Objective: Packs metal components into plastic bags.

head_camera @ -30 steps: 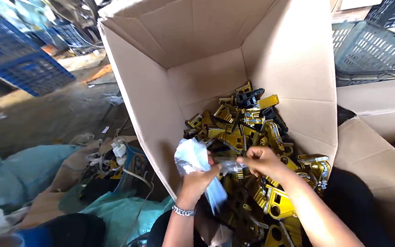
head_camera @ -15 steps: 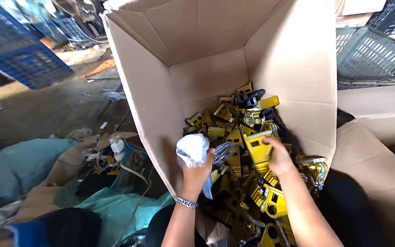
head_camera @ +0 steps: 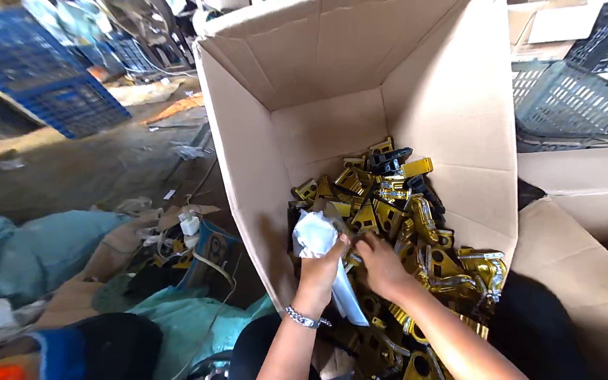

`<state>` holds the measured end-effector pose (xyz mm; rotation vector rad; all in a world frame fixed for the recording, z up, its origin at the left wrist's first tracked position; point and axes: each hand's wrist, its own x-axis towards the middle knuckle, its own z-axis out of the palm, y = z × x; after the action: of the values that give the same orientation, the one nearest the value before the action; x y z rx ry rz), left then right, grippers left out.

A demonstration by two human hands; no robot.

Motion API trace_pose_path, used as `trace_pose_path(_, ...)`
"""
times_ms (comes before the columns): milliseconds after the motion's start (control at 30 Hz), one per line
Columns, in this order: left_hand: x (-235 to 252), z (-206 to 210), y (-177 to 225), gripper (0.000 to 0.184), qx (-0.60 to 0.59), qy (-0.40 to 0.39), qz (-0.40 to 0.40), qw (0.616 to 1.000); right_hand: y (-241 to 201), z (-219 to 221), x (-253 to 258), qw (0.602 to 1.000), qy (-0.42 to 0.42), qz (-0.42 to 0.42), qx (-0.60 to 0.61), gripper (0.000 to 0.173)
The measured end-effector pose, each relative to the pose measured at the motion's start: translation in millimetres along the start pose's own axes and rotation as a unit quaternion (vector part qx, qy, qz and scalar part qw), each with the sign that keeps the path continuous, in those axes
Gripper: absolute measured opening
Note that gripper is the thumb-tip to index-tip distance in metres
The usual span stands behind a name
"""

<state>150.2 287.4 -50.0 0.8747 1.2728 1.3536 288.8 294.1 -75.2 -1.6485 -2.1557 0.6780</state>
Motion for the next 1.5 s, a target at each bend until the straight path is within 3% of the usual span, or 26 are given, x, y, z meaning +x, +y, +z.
trace_pose_path(33,-0.4,-2.2,-4.5,0.048,0.036,0.008,0.015,0.999,-6.7,0.4,4.7,0.996,-0.081,0.028,-0.03,0.056)
trace_pose_path(100,1.2,-7.4,-17.5,0.048,0.152,0.004,0.08,0.985,-6.8,4.1,15.3,0.99,-0.121,0.068,0.008,0.062)
trace_pose_path(167,6.9,-10.8,-28.9,0.057,0.257,-0.021,0.179,0.949,-0.1,7.7,22.2,0.989,-0.08,0.089,0.091,0.071)
trace_pose_path(267,18.7,-13.7,-40.8,0.077,0.279,-0.017,0.283,0.918,4.8,6.9,21.5,0.954,-0.037,0.117,0.275,0.078)
trace_pose_path(367,27.1,-25.2,-37.4,0.066,0.227,0.006,0.288,0.93,8.7,-0.2,6.8,0.88,-0.013,0.113,0.462,0.07)
trace_pose_path(433,23.3,-29.1,-31.4,0.053,0.212,0.008,0.279,0.936,12.3,2.0,1.2,0.877,0.05,0.09,0.47,0.072)
trace_pose_path(567,-9.9,-21.3,-31.7,0.053,0.299,-0.035,0.376,0.876,12.3,11.4,-0.9,0.89,0.145,0.039,0.431,0.077)
trace_pose_path(633,-9.2,-17.7,-36.9,0.05,0.227,-0.062,0.344,0.909,8.7,14.5,-3.9,0.862,0.17,0.065,0.474,0.062)
trace_pose_path(700,-11.3,-14.1,-29.5,0.036,0.117,-0.114,0.219,0.962,9.6,17.5,-6.4,0.85,0.214,0.094,0.472,0.047)
trace_pose_path(767,-16.4,-13.8,-22.6,0.03,0.106,-0.178,0.124,0.97,12.3,19.8,-6.0,0.87,0.229,0.094,0.427,0.049)
trace_pose_path(867,-11.6,-16.7,-18.2,0.032,0.096,-0.192,0.101,0.971,21.9,8.3,-12.8,0.891,0.215,0.097,0.388,0.049)
trace_pose_path(900,-7.2,-20.5,-15.3,0.032,0.062,-0.184,0.093,0.977,31.3,-0.5,-21.9,0.865,0.237,0.08,0.436,0.035)
trace_pose_path(933,-2.6,-26.2,-9.6,0.033,0.028,-0.171,0.071,0.982,43.5,-9.8,-32.1,0.799,0.278,0.044,0.531,0.015)
trace_pose_path(967,1.7,-31.3,-3.1,0.032,0.007,-0.149,0.041,0.988,56.4,-20.6,-39.7,0.675,0.323,-0.008,0.664,0.025)
trace_pose_path(1000,4.5,-33.4,2.1,0.029,0.002,-0.127,0.02,0.992,73.6,-32.5,-42.0,0.516,0.345,-0.085,0.779,0.042)
trace_pose_path(1033,4.0,-32.1,3.9,0.025,0.02,-0.105,0.016,0.994,87.2,-42.6,-40.6,0.424,0.363,-0.129,0.82,0.05)
trace_pose_path(1067,1.0,-29.0,-0.5,0.024,0.056,-0.083,0.028,0.995,87.8,-51.2,-38.5,0.393,0.374,-0.109,0.833,0.054)
trace_pose_path(1100,-1.3,-25.3,-8.8,0.036,0.092,-0.073,0.054,0.992,78.3,-54.3,-35.3,0.466,0.367,-0.026,0.805,0.055)
trace_pose_path(1167,1.0,-15.0,-26.5,0.062,0.136,-0.087,0.142,0.977,46.1,-46.5,-29.8,0.731,0.21,0.077,0.645,0.04)
trace_pose_path(1200,2.4,-8.7,-33.7,0.067,0.144,-0.096,0.19,0.966,32.1,-37.6,-27.7,0.815,0.13,0.06,0.562,0.036)
trace_pose_path(1233,0.6,-3.5,-37.7,0.067,0.148,-0.105,0.214,0.96,22.5,-27.4,-26.0,0.862,0.099,0.036,0.496,0.031)
trace_pose_path(1267,-3.9,-0.4,-37.2,0.069,0.144,-0.122,0.202,0.961,17.9,-19.8,-25.4,0.882,0.102,0.023,0.459,0.024)
trace_pose_path(1333,-11.4,2.9,-27.2,0.071,0.092,-0.168,0.102,0.976,19.4,-14.5,-27.9,0.876,0.097,0.045,0.47,0.016)
trace_pose_path(1400,-12.2,-1.5,-10.9,0.054,0.034,-0.189,-0.018,0.981,23.0,-10.5,-36.7,0.861,0.034,0.065,0.503,0.016)
trace_pose_path(1433,-8.3,-8.1,-5.5,0.046,0.069,-0.179,-0.031,0.981,24.8,-6.7,-43.8,0.851,0.003,0.066,0.521,0.013)
trace_pose_path(1500,12.7,-23.2,-11.1,0.041,0.186,-0.115,0.061,0.974,28.9,-1.8,-53.3,0.819,-0.027,0.069,0.569,0.006)
